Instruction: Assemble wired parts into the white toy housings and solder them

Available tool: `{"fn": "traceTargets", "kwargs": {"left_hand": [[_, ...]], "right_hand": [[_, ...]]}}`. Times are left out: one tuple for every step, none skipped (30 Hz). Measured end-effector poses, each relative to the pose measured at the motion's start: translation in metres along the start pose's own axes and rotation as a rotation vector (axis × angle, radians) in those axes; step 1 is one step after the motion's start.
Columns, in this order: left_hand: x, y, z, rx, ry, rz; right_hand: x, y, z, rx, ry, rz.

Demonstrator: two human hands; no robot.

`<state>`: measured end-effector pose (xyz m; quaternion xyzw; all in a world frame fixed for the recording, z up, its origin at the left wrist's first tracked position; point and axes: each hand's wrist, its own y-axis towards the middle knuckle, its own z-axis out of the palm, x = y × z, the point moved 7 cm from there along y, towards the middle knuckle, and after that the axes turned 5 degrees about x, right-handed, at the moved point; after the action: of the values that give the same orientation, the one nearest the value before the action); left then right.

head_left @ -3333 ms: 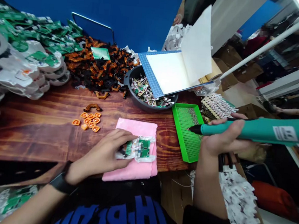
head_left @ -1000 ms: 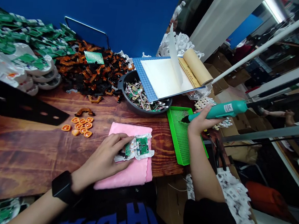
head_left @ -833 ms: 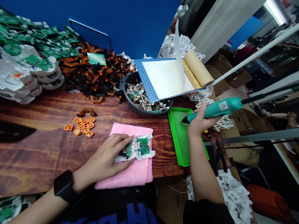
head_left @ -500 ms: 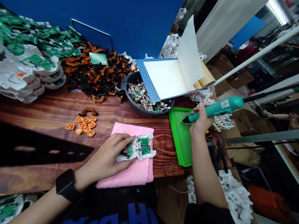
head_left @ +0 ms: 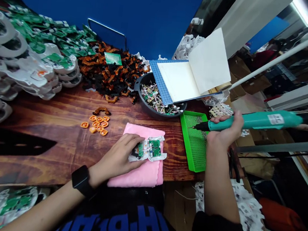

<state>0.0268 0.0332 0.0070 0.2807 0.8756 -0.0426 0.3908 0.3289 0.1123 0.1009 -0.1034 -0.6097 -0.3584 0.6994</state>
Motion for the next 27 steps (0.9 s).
{"fn": "traceTargets", "kwargs": {"left_hand": [[0.0,0.0,0.001,-0.003,-0.005,-0.005],[0.001,0.0,0.001,-0.008,-0.012,-0.009],[0.001,-0.001,0.001,-0.012,-0.019,-0.012],[0.001,-0.001,0.001,-0.015,-0.025,-0.014],[0.001,-0.001,0.001,-0.014,-0.031,-0.015],[0.0,-0.001,0.001,-0.012,-0.036,-0.012],[-0.001,-0.001,0.0,-0.009,-0.038,-0.009],[-0.002,-0.001,0.0,-0.008,-0.038,-0.007],[-0.002,-0.001,0.0,-0.01,-0.037,-0.003],[-0.003,-0.001,-0.001,-0.011,-0.035,0.001],[-0.003,-0.002,-0.001,-0.012,-0.034,0.004],[-0.003,-0.002,-0.001,-0.013,-0.033,0.006],[-0.003,-0.002,0.0,-0.013,-0.033,0.006],[-0.003,-0.002,0.0,-0.011,-0.033,0.005],[-0.002,-0.002,0.001,-0.011,-0.033,0.004],[-0.001,-0.002,0.002,-0.011,-0.032,0.004],[-0.001,-0.002,0.003,-0.011,-0.031,0.004],[0.0,-0.002,0.003,-0.012,-0.03,0.006],[0.0,-0.002,0.004,-0.014,-0.029,0.009],[0.0,-0.002,0.004,-0.015,-0.03,0.01],[0.0,-0.002,0.004,-0.014,-0.032,0.009],[0.0,-0.002,0.005,-0.011,-0.035,0.007],[0.0,-0.002,0.005,-0.009,-0.039,0.005],[0.0,-0.002,0.004,-0.007,-0.042,0.002],[0.0,-0.002,0.004,-0.003,-0.045,-0.002],[-0.001,-0.002,0.004,-0.002,-0.049,-0.004],[-0.001,-0.002,0.004,0.0,-0.051,-0.006]], "right_hand": [[0.009,-0.012,0.007,0.025,0.036,0.018],[0.015,-0.025,0.017,0.08,0.106,0.051],[0.021,-0.041,0.03,0.15,0.15,0.086],[0.025,-0.056,0.042,0.204,0.17,0.12],[0.026,-0.071,0.053,0.249,0.186,0.153],[0.027,-0.086,0.063,0.292,0.196,0.175],[0.026,-0.098,0.072,0.327,0.203,0.189],[0.024,-0.108,0.079,0.356,0.207,0.197],[0.022,-0.116,0.084,0.378,0.208,0.199],[0.019,-0.122,0.089,0.397,0.209,0.201],[0.017,-0.126,0.092,0.41,0.209,0.204],[0.016,-0.13,0.094,0.418,0.211,0.21],[0.015,-0.132,0.095,0.423,0.214,0.214],[0.014,-0.135,0.097,0.428,0.216,0.217],[0.014,-0.137,0.098,0.432,0.218,0.219],[0.015,-0.14,0.1,0.438,0.219,0.219],[0.014,-0.142,0.102,0.444,0.221,0.219],[0.014,-0.145,0.104,0.456,0.222,0.221],[0.012,-0.148,0.107,0.468,0.221,0.224],[0.011,-0.151,0.109,0.479,0.216,0.226],[0.009,-0.153,0.11,0.487,0.208,0.224],[0.008,-0.155,0.111,0.496,0.198,0.217],[0.007,-0.156,0.112,0.504,0.189,0.207],[0.006,-0.157,0.112,0.513,0.185,0.196],[0.006,-0.158,0.113,0.522,0.186,0.187],[0.006,-0.159,0.113,0.533,0.191,0.179],[0.006,-0.159,0.113,0.54,0.196,0.176]]}}
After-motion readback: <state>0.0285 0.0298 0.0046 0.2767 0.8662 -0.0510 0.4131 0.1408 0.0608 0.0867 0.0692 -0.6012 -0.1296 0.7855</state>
